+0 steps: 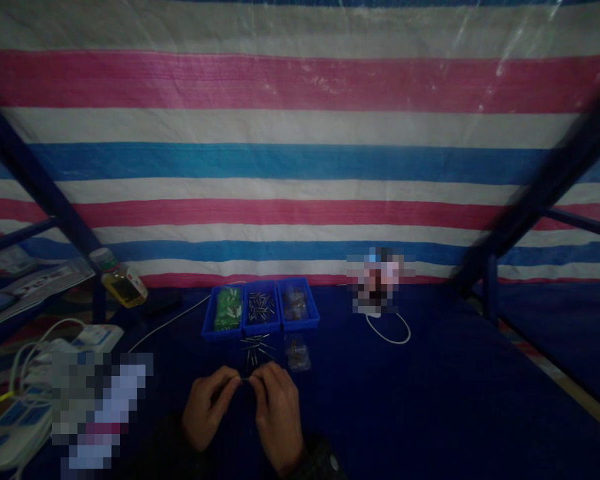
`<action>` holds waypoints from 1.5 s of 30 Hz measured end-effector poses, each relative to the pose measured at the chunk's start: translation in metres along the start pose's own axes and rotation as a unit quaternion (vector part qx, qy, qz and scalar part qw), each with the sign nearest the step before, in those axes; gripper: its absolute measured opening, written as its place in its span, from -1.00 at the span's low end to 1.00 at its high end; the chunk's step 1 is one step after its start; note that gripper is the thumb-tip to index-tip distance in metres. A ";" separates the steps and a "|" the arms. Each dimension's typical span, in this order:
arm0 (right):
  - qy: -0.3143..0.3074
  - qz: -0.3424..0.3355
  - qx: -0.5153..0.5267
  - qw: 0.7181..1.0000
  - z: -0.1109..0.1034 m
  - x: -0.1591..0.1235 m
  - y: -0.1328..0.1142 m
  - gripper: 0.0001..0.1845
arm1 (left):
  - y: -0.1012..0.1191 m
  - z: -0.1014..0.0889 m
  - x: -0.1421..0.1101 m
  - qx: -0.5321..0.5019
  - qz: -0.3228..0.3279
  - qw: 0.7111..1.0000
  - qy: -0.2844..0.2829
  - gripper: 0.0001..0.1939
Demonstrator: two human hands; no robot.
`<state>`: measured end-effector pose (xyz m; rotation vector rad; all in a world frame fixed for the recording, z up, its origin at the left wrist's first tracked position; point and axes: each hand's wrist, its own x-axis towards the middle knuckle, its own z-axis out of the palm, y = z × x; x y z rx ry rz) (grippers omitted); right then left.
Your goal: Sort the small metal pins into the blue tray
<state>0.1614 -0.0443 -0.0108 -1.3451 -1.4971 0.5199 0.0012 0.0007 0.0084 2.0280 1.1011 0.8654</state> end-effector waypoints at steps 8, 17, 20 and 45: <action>0.023 -0.024 0.011 0.999 0.002 -0.003 0.005 -0.86 | -0.003 0.000 -0.001 -0.005 -0.015 1.000 0.022 -0.70; 0.013 -0.011 -0.010 1.000 0.004 -0.002 0.008 -0.80 | 0.001 0.002 -0.001 0.017 -0.005 1.000 -0.020 -0.73; 0.004 -0.019 -0.037 0.999 0.005 -0.002 0.008 -0.76 | 0.001 0.003 -0.001 0.024 0.007 0.999 -0.022 -0.73; 0.001 -0.034 -0.015 0.999 0.002 -0.001 0.001 -0.79 | 0.002 0.001 0.000 0.009 0.003 1.000 0.003 -0.71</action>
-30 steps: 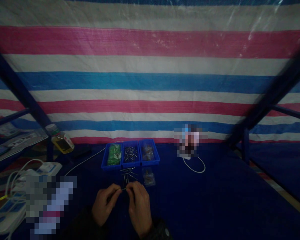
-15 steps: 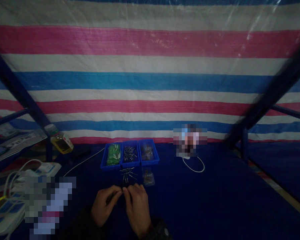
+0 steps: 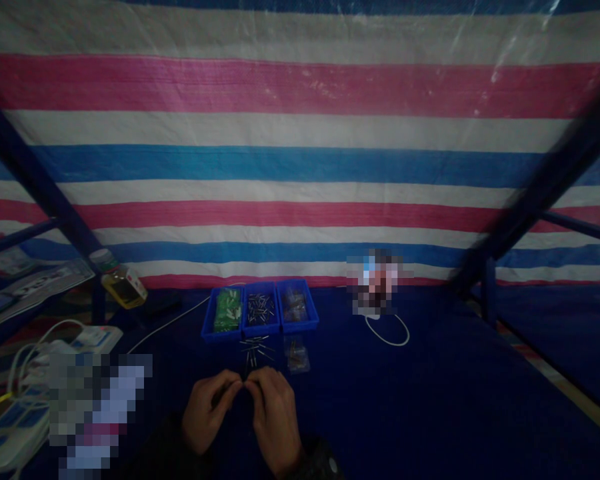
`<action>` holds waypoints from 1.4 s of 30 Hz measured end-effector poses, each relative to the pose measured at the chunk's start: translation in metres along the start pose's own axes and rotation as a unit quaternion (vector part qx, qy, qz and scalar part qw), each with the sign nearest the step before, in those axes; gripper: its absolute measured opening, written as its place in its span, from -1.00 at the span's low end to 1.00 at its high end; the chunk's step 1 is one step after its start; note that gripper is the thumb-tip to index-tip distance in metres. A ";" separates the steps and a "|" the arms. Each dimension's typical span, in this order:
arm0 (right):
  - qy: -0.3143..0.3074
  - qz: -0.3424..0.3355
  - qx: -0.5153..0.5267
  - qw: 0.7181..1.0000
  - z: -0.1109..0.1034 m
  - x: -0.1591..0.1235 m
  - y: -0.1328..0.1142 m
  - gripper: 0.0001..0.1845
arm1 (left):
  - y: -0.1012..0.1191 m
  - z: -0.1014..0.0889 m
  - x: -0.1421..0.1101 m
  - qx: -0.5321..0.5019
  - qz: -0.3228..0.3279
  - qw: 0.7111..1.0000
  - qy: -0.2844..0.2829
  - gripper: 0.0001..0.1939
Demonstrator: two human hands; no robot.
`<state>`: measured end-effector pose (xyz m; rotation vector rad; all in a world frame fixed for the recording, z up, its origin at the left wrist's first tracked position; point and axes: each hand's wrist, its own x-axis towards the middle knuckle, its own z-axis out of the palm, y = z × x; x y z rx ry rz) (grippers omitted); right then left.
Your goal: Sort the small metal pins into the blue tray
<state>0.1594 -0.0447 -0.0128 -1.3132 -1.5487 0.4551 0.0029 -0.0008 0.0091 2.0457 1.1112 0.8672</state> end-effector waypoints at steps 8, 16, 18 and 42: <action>0.022 -0.019 0.020 0.999 0.000 0.000 0.000 -0.78 | 0.002 -0.001 0.000 0.006 0.006 1.000 0.004 -0.70; 0.043 -0.037 0.007 0.998 0.000 0.000 0.002 -0.76 | 0.002 -0.001 0.000 -0.002 0.002 1.000 0.012 -0.71; 0.047 -0.035 0.003 0.998 0.000 -0.001 0.004 -0.77 | 0.002 -0.001 0.000 -0.003 0.002 1.000 0.012 -0.70; 0.029 0.012 -0.022 0.999 -0.002 -0.001 0.003 -0.78 | -0.002 0.000 -0.001 -0.007 -0.001 1.000 0.006 -0.71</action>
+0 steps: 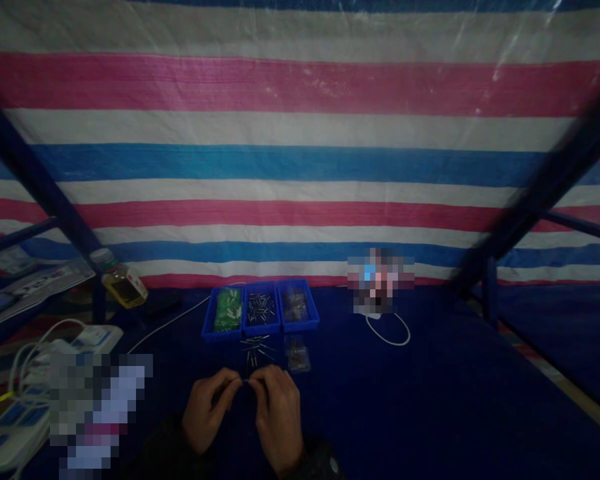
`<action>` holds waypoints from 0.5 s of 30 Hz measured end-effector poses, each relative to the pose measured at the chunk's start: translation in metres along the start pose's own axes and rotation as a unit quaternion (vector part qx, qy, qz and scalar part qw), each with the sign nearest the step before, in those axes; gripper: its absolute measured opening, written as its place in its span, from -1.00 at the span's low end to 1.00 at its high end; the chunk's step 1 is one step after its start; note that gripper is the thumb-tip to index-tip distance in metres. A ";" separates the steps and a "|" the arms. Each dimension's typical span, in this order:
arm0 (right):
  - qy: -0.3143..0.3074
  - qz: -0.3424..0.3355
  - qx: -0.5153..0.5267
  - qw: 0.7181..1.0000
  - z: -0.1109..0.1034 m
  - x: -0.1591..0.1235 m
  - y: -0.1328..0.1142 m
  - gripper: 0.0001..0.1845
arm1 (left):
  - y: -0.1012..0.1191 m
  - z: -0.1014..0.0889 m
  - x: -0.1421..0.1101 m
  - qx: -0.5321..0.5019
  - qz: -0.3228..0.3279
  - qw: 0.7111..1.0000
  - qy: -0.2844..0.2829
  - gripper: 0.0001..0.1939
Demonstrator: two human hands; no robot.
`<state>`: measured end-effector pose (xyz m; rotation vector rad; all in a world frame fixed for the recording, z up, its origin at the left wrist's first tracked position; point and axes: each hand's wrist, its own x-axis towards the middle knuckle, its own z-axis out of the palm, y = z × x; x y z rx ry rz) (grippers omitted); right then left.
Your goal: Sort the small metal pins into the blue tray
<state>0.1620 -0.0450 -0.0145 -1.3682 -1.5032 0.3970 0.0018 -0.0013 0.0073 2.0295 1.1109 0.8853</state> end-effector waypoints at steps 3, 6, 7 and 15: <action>-0.003 0.004 0.000 1.000 0.000 0.000 -0.001 -0.79 | 0.001 0.000 0.000 0.000 -0.007 1.000 -0.003 -0.71; -0.007 0.006 0.002 1.000 -0.001 0.001 -0.002 -0.79 | 0.002 -0.001 0.000 -0.002 -0.013 1.000 -0.004 -0.71; -0.008 0.007 0.003 1.000 -0.001 0.001 -0.002 -0.79 | 0.002 -0.001 0.000 -0.002 -0.015 1.000 -0.004 -0.71; -0.012 0.013 0.011 1.000 -0.001 0.001 -0.003 -0.79 | -0.003 0.000 0.000 -0.005 -0.008 1.000 -0.008 -0.71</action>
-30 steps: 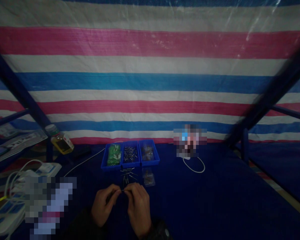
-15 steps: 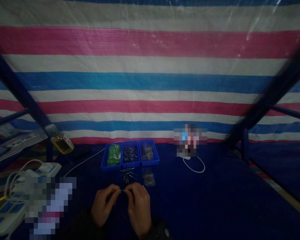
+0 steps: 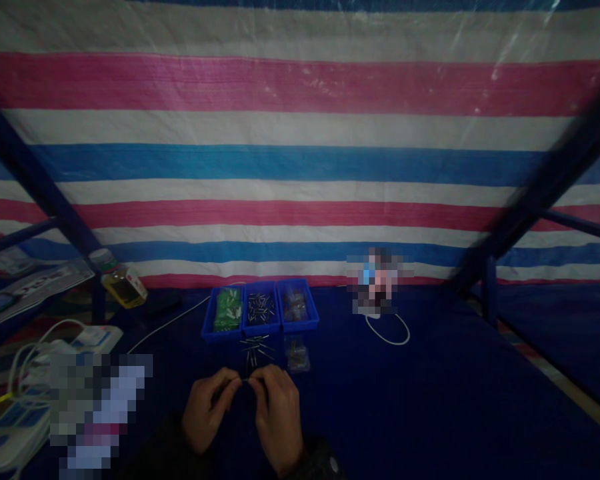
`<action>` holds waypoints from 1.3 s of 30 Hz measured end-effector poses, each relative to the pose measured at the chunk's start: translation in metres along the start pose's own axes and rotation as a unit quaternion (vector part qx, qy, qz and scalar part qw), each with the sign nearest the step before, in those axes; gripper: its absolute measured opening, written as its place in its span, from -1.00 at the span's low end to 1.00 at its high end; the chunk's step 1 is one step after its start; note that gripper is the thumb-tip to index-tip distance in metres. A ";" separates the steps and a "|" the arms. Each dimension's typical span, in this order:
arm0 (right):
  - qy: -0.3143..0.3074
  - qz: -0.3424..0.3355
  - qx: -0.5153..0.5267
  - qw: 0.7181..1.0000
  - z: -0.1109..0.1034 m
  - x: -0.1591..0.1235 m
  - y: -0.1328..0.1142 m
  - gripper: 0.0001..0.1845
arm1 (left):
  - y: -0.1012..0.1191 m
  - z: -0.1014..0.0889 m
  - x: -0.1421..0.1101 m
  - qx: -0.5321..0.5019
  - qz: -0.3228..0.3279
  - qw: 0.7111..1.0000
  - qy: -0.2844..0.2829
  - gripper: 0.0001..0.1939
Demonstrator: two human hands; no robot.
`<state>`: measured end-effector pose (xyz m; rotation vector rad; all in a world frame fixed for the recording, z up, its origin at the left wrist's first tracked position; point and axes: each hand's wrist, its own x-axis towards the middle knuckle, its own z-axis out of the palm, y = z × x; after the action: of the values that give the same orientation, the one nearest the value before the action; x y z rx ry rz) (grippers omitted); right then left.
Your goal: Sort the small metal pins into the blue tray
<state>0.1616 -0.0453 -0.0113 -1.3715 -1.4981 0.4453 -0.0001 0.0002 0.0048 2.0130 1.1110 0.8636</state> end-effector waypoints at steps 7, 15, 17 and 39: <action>-0.008 0.012 0.009 1.000 0.002 -0.001 0.002 -0.79 | 0.002 0.001 0.000 0.009 0.006 1.000 0.010 -0.71; -0.013 0.013 0.013 1.000 0.001 -0.001 0.003 -0.79 | 0.003 0.000 0.000 0.002 0.006 1.000 0.008 -0.72; -0.011 0.011 0.011 1.000 0.001 0.000 0.002 -0.79 | 0.003 0.000 0.000 -0.001 0.005 1.000 0.008 -0.72; -0.018 -0.018 0.017 1.000 -0.001 0.000 -0.003 -0.80 | 0.001 0.000 0.000 -0.011 -0.004 1.000 0.008 -0.70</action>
<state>0.1608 -0.0461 -0.0089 -1.3132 -1.5360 0.4727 0.0010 -0.0002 0.0057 1.9844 1.1136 0.8866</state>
